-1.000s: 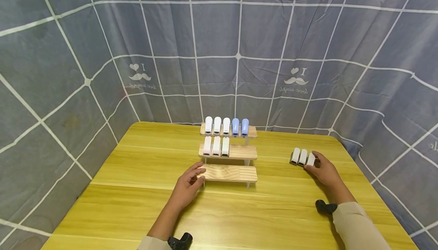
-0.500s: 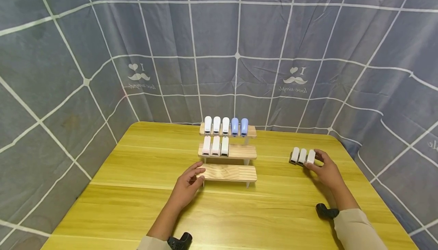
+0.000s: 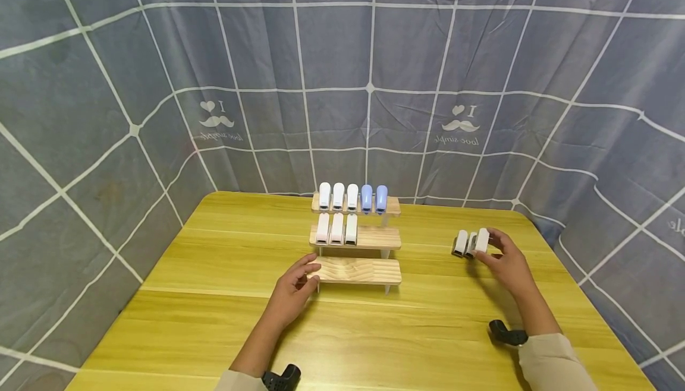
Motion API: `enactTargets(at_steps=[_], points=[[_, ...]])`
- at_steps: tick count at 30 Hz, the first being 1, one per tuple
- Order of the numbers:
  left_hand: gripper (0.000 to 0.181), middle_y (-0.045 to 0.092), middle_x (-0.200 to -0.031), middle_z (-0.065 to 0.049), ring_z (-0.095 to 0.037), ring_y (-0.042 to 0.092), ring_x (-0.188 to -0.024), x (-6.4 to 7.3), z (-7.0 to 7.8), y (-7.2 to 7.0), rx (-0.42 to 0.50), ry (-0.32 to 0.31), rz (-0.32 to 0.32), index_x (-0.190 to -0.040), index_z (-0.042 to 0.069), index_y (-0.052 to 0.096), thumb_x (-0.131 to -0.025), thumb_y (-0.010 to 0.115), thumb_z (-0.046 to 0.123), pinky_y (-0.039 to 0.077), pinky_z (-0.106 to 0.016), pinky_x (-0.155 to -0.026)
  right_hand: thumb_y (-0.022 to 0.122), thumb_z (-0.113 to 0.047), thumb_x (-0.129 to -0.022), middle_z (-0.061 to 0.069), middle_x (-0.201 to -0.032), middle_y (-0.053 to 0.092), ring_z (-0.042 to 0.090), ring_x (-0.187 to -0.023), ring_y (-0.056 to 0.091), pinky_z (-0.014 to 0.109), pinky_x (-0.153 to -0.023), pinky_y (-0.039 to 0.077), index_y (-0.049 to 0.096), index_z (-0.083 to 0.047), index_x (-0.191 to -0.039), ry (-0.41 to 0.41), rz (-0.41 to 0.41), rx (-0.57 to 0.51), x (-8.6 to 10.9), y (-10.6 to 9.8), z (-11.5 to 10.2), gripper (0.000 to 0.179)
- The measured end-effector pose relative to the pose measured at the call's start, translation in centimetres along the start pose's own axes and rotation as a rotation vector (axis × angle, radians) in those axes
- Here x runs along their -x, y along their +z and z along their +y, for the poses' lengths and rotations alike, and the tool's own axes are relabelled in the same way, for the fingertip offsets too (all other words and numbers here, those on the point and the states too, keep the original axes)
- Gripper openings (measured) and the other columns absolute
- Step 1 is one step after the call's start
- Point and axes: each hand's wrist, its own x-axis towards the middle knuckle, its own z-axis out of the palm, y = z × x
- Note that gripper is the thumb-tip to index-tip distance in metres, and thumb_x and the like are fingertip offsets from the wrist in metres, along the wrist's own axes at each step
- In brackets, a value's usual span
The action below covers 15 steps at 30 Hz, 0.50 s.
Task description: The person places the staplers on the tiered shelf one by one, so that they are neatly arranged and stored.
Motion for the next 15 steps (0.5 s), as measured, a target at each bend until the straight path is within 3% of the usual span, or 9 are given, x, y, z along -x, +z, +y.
enactTargets(at_steps=[15], points=[[0.024,0.052,-0.143,-0.018,-0.032,0.06,-0.111,0.1,0.1,0.0,-0.008,0.001,0.004,-0.118,-0.005,0.068,-0.094,0.064,-0.002,0.049,-0.028,-0.083,0.076,-0.02,-0.09,0.03,-0.136,0.051,0.041,-0.119,0.05,0.024,-0.086,0.045,0.038,0.005,-0.146,-0.068,0.0,-0.047,0.7,1.5,-4.3,0.072]])
